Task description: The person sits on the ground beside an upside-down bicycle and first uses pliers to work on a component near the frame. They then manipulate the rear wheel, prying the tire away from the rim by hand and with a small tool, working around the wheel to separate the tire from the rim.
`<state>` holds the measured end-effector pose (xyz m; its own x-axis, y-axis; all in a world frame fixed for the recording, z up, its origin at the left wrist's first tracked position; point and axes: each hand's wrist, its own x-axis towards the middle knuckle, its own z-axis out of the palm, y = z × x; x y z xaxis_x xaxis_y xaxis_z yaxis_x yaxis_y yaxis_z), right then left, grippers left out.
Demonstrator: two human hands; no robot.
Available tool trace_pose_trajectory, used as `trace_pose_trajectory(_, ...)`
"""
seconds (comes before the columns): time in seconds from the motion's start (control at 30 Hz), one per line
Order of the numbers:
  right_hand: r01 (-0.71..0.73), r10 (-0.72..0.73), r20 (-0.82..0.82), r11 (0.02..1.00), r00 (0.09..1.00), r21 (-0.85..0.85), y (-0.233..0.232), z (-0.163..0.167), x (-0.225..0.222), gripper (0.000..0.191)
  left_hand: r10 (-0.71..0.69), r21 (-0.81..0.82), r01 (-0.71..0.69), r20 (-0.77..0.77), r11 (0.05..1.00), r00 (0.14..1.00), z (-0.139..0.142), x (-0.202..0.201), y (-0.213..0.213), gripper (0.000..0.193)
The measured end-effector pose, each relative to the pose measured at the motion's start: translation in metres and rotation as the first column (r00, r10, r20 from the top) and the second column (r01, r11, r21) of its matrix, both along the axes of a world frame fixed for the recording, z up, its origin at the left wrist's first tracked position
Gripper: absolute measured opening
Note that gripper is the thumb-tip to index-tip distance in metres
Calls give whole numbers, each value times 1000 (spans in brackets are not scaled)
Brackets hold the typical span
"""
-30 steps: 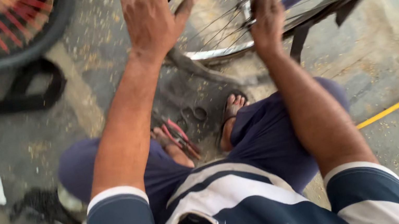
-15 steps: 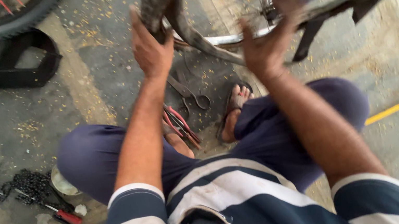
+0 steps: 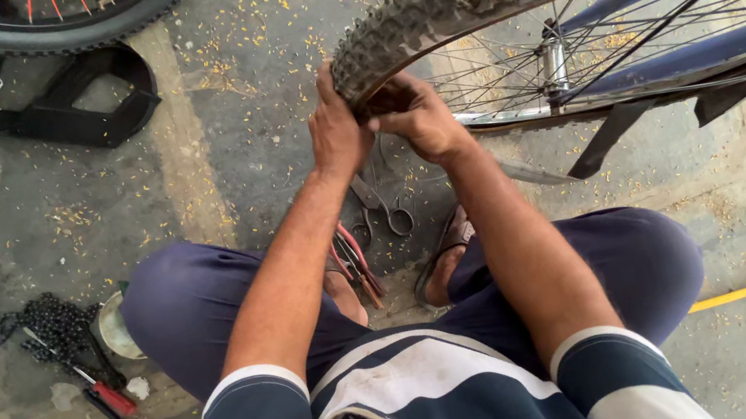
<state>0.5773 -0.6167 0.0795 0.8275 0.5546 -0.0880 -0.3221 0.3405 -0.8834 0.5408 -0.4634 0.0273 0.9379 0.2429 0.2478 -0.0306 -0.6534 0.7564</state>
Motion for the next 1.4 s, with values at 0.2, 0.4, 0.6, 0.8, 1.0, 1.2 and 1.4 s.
trace_pose_trajectory(0.2, -152, 154, 60, 988, 986, -41, -4, 20, 1, 67, -18, 22, 17, 25, 1000, 1000, 7, 4, 4, 96)
trace_pose_trajectory(0.4, 484, -375, 336, 802, 864, -351, 4, -32, -35, 35, -56, -46, 64, 158, 997, 986, 2, -6, 10, 98)
trace_pose_trajectory(0.6, 733, -89, 801, 474, 592, -488, -4, -95, -55, 52, 107, -133, -99, 55, 986, 993, -19, -6, -9, 93)
trace_pose_trajectory(0.8, 655, -119, 752, 590, 648, -471, 12, -107, -40, 72, 266, -103, -272, -71, 957, 962, -35, 8, -23, 73)
trace_pose_trajectory(1.0, 436, -77, 531, 675, 844, -595, 2, -103, -19, 57, 169, -129, -180, -92, 975, 981, -38, -2, -16, 77)
trace_pose_trajectory(1.2, 342, 109, 596, 731, 796, -590, 15, -104, -24, 52, 139, -156, -156, -113, 975, 984, -38, 1, -10, 73)
trace_pose_trajectory(1.4, 216, 233, 569, 762, 789, -611, 25, -97, -18, 63, 169, -131, -185, -122, 974, 978, -29, 1, -13, 73)
